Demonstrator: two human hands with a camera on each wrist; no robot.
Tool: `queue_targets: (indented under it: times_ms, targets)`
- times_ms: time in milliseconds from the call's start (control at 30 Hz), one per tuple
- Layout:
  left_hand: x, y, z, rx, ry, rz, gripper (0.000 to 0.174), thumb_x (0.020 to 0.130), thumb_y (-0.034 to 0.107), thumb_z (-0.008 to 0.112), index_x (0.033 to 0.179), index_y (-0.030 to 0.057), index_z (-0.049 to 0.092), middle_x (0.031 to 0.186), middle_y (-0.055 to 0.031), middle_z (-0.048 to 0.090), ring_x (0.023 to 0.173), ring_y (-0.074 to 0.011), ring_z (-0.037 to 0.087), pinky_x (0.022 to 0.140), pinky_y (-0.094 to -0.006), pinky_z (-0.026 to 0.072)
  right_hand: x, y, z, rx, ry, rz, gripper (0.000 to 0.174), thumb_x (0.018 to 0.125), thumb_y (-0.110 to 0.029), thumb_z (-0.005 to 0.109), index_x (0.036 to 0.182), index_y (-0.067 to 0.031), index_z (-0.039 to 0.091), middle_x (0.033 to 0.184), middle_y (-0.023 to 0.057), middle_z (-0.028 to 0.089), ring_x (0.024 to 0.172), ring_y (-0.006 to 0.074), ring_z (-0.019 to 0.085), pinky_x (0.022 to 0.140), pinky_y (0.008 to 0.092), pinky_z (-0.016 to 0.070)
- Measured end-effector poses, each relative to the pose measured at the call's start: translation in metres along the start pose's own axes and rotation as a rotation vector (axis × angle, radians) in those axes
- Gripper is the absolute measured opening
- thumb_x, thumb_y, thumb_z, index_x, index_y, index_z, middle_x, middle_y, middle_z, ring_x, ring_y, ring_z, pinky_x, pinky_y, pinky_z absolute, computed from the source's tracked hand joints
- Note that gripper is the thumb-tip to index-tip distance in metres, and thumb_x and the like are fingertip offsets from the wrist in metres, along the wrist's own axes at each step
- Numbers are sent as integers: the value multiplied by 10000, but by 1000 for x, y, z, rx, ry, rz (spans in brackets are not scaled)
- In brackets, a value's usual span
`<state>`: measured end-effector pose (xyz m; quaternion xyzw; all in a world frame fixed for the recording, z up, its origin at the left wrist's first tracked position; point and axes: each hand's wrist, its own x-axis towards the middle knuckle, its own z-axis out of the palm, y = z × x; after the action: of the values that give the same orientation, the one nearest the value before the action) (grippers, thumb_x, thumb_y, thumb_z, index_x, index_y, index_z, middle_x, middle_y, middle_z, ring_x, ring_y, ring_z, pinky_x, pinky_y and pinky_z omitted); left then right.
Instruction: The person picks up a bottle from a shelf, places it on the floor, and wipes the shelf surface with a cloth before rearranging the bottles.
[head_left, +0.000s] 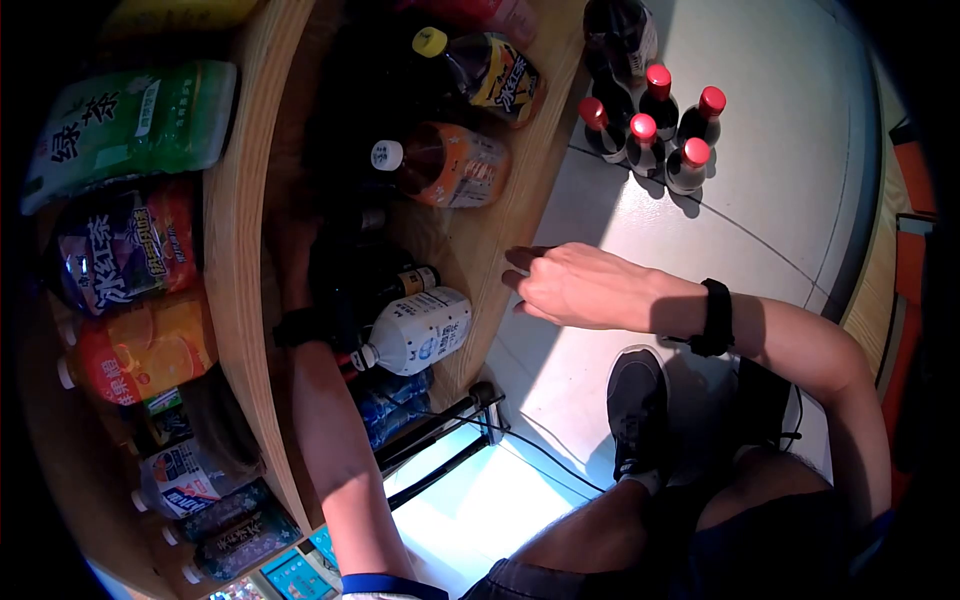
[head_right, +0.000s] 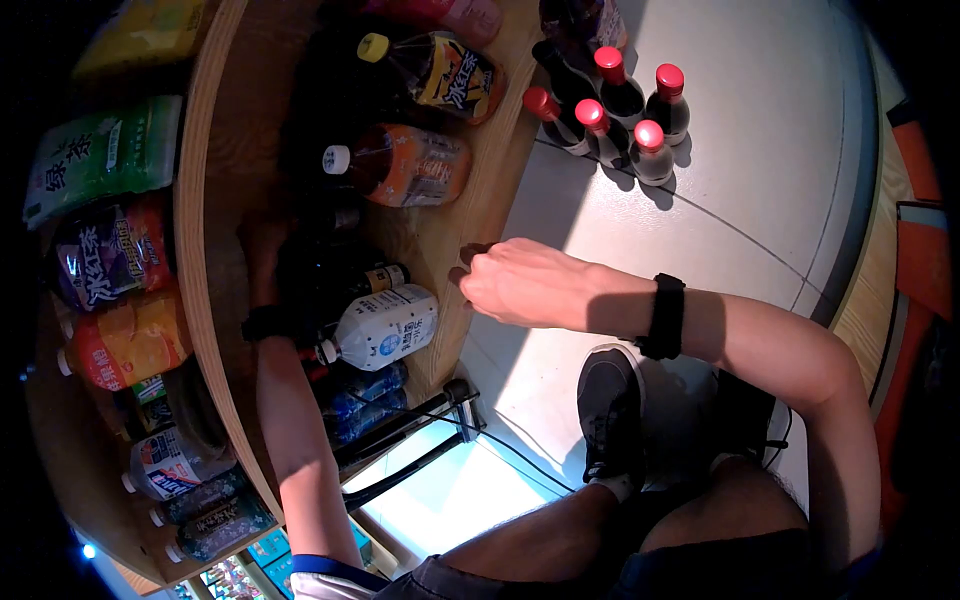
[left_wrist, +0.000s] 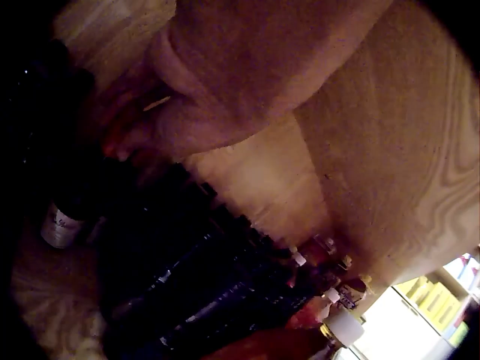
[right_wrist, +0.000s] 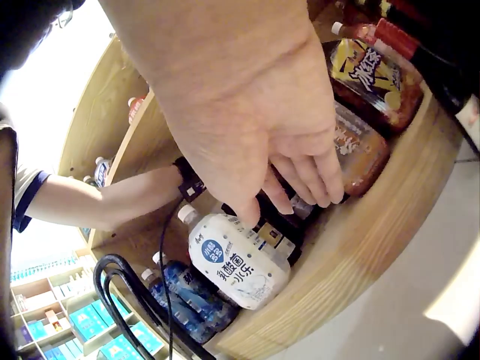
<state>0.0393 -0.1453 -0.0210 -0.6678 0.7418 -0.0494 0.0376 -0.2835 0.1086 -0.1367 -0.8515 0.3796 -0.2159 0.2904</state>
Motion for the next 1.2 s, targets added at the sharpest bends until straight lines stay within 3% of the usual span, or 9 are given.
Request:
queue_targets:
  times_ms: [100,167,333,400,500,600,900,967,1200]
  targets:
    - [-1,7,-5,-11,-61,-22,318,781,330,805,837,17,795,819,-159,767,752,-278,729,722,-405,557,0,1,2,7,-18,2,271,952,-197,677,946,73,655,927,224,662,738,366,726,675,436,605]
    - [-3,13,-6,-40,-60,-62,252,778,207,769,873,-26,750,805,-177,731,743,-249,696,664,-406,517,-1,1,1,8,-14,2,274,955,-201,676,940,72,654,923,222,663,737,368,725,676,437,605]
    - [1,13,-9,58,-82,-1,263,789,215,764,921,-12,755,832,-168,738,750,-277,698,683,-430,533,-3,1,1,16,1,2,291,968,-219,673,922,68,656,920,217,667,737,371,723,682,442,603]
    - [-3,17,-13,60,-97,4,271,793,218,762,945,-6,756,853,-169,742,764,-293,702,693,-439,539,-4,2,3,36,88,-35,217,923,-147,683,861,59,659,742,220,681,705,385,733,621,445,598]
    - [-9,28,-20,-55,-87,-82,258,804,225,757,932,1,765,872,-184,749,784,-316,709,703,-456,543,-5,1,2,39,81,-29,223,925,-153,689,865,60,662,737,223,679,709,382,735,622,443,598]
    - [-10,36,-27,99,-102,-94,303,742,286,847,785,-6,780,830,-167,771,735,-249,730,719,-374,557,-6,1,0,60,68,-37,214,923,-145,689,866,59,664,729,220,676,713,381,736,624,439,597]
    - [-34,47,-36,36,-78,-54,289,732,239,837,806,-31,765,827,-189,762,745,-274,734,723,-403,559,-9,1,1,71,81,-27,263,944,-194,698,890,63,675,752,228,688,754,398,736,668,462,598]
    - [-43,52,-40,-90,-56,-4,286,738,213,836,857,-39,772,845,-200,764,775,-298,739,741,-419,562,-10,1,1,70,61,-16,269,946,-201,698,895,62,673,756,229,689,760,401,736,672,466,598]
    - [-66,69,-48,-38,-51,-44,246,787,170,816,949,-15,801,929,-211,774,842,-309,750,804,-407,570,-13,1,-1,72,6,15,301,959,-234,697,903,61,668,766,231,689,769,406,734,679,475,592]
